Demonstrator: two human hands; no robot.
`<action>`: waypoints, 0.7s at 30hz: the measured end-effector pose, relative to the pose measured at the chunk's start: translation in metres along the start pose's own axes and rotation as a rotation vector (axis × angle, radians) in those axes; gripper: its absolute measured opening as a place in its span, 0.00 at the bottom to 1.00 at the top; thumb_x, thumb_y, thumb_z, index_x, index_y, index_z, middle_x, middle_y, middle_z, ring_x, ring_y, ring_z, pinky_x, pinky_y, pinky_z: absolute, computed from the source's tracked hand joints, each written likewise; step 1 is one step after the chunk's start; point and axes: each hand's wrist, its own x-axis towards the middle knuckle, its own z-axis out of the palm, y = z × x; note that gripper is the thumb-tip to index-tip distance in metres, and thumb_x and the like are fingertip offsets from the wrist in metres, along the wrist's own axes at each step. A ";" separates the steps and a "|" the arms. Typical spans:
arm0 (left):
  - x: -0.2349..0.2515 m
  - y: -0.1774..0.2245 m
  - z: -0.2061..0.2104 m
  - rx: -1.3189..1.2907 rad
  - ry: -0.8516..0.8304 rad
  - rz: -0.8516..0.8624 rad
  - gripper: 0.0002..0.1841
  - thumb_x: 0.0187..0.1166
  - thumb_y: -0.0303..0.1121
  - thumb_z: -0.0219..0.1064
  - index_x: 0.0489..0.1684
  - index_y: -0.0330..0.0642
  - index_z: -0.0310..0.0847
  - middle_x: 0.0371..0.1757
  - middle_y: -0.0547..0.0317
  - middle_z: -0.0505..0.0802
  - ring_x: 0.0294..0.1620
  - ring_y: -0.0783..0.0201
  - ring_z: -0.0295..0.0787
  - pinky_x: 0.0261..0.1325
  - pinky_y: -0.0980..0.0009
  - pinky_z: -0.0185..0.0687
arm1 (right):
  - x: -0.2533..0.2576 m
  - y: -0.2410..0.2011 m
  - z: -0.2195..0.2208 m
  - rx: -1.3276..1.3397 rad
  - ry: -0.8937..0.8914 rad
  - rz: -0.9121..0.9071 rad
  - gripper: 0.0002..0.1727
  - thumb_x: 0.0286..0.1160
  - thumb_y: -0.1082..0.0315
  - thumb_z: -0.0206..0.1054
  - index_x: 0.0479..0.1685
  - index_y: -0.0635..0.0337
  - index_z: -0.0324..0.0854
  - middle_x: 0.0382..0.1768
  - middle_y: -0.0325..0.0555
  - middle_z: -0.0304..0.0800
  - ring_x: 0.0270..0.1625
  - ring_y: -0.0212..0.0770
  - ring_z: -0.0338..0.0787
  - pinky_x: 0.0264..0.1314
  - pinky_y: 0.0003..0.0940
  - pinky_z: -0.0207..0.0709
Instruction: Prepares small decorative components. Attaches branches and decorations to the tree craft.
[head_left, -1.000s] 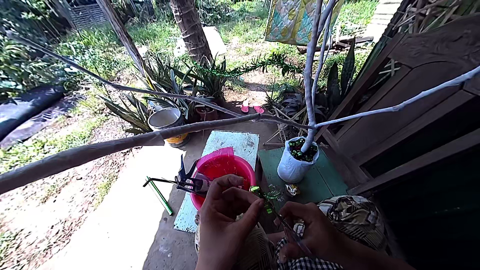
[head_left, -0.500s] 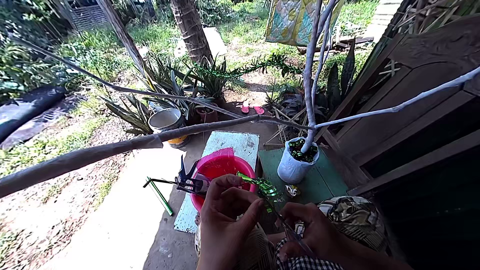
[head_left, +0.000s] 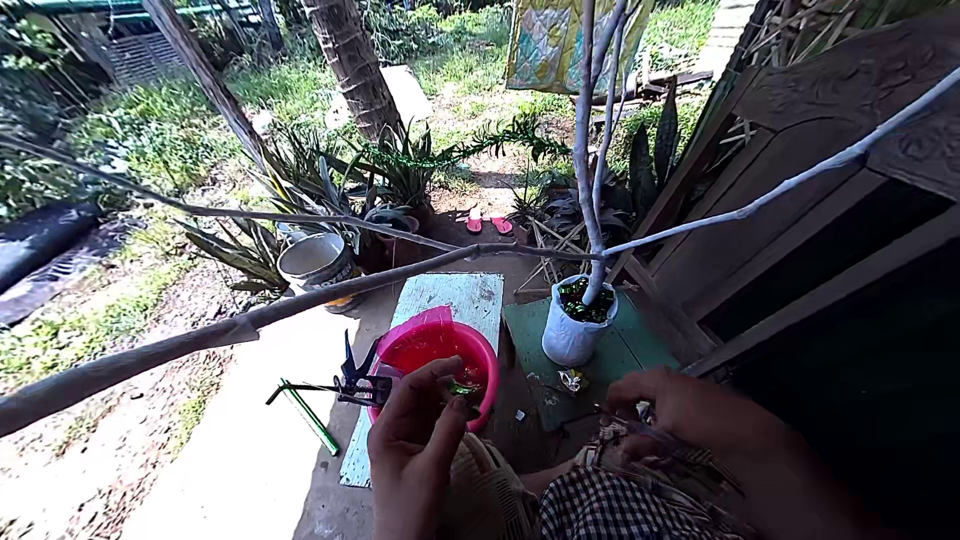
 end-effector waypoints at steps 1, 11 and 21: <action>0.001 0.000 0.000 0.001 -0.011 -0.015 0.14 0.77 0.25 0.65 0.58 0.43 0.86 0.43 0.68 0.96 0.40 0.70 0.94 0.44 0.72 0.92 | -0.003 0.012 -0.014 -0.108 -0.061 0.148 0.29 0.59 0.40 0.82 0.44 0.57 0.91 0.27 0.35 0.87 0.29 0.26 0.80 0.34 0.28 0.75; 0.018 -0.005 0.028 -0.223 -0.218 -0.345 0.16 0.81 0.28 0.56 0.41 0.50 0.95 0.40 0.62 0.96 0.38 0.71 0.92 0.45 0.73 0.90 | 0.039 0.256 -0.072 -0.241 0.045 1.037 0.43 0.73 0.36 0.71 0.59 0.77 0.83 0.62 0.71 0.84 0.66 0.60 0.84 0.71 0.58 0.71; 0.115 0.007 0.106 0.011 -0.905 -0.326 0.09 0.80 0.35 0.64 0.38 0.56 0.93 0.40 0.77 0.92 0.41 0.81 0.88 0.48 0.81 0.85 | 0.136 0.315 -0.020 0.268 0.672 1.143 0.59 0.67 0.54 0.81 0.92 0.68 0.42 0.76 0.64 0.78 0.77 0.54 0.82 0.79 0.46 0.74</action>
